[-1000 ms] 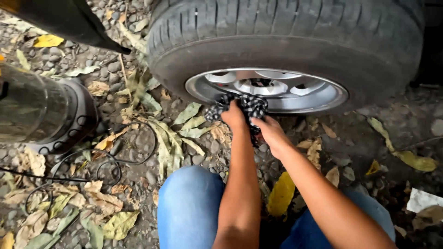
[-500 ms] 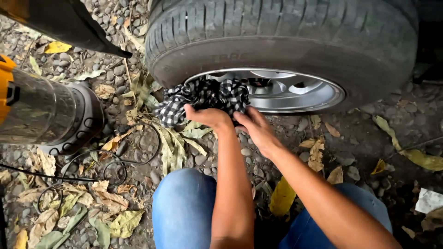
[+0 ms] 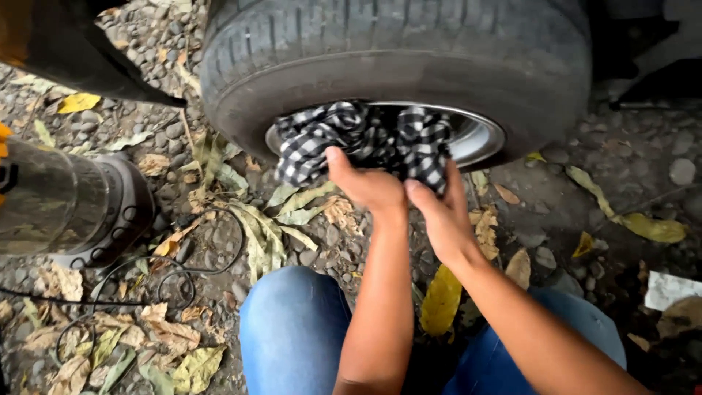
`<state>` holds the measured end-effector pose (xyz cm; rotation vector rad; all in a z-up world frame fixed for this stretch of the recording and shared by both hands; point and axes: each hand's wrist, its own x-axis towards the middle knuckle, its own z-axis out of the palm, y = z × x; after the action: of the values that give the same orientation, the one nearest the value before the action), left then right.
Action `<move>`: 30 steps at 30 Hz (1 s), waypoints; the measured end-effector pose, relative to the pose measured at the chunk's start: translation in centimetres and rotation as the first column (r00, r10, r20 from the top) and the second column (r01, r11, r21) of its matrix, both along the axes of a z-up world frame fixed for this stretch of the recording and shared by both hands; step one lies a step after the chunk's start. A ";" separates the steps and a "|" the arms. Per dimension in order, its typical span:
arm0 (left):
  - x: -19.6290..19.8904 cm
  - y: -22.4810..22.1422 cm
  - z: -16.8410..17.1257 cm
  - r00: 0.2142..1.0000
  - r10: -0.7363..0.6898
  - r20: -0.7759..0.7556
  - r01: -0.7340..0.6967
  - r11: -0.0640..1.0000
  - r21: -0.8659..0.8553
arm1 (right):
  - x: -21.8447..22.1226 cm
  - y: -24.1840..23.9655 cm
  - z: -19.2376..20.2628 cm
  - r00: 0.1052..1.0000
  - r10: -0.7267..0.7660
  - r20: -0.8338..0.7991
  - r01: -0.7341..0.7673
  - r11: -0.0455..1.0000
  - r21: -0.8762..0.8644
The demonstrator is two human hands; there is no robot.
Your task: Cleaning the rim of a car wheel using a cloth
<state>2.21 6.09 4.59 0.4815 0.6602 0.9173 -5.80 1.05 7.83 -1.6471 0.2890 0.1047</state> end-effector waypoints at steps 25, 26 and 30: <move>-3.1 -11.9 -9.5 0.429 -0.377 -0.821 0.838 0.506 0.205 | -2.3 -12.8 -14.9 0.646 -0.515 -0.563 0.673 0.732 0.102; -2.8 -11.0 -10.7 0.306 -0.488 -0.817 0.909 0.404 0.100 | -2.8 -11.5 -13.4 0.655 -0.511 -0.557 0.640 0.766 0.051; -0.8 -8.7 -14.5 -0.064 -0.584 -0.809 0.997 -0.063 -0.034 | -4.8 -5.8 -5.2 0.691 -0.460 -0.558 0.552 0.834 -0.003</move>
<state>1.38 -2.64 -9.91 1.7137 0.3807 -0.5746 -10.62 -4.74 2.63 -1.2840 1.1416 0.1651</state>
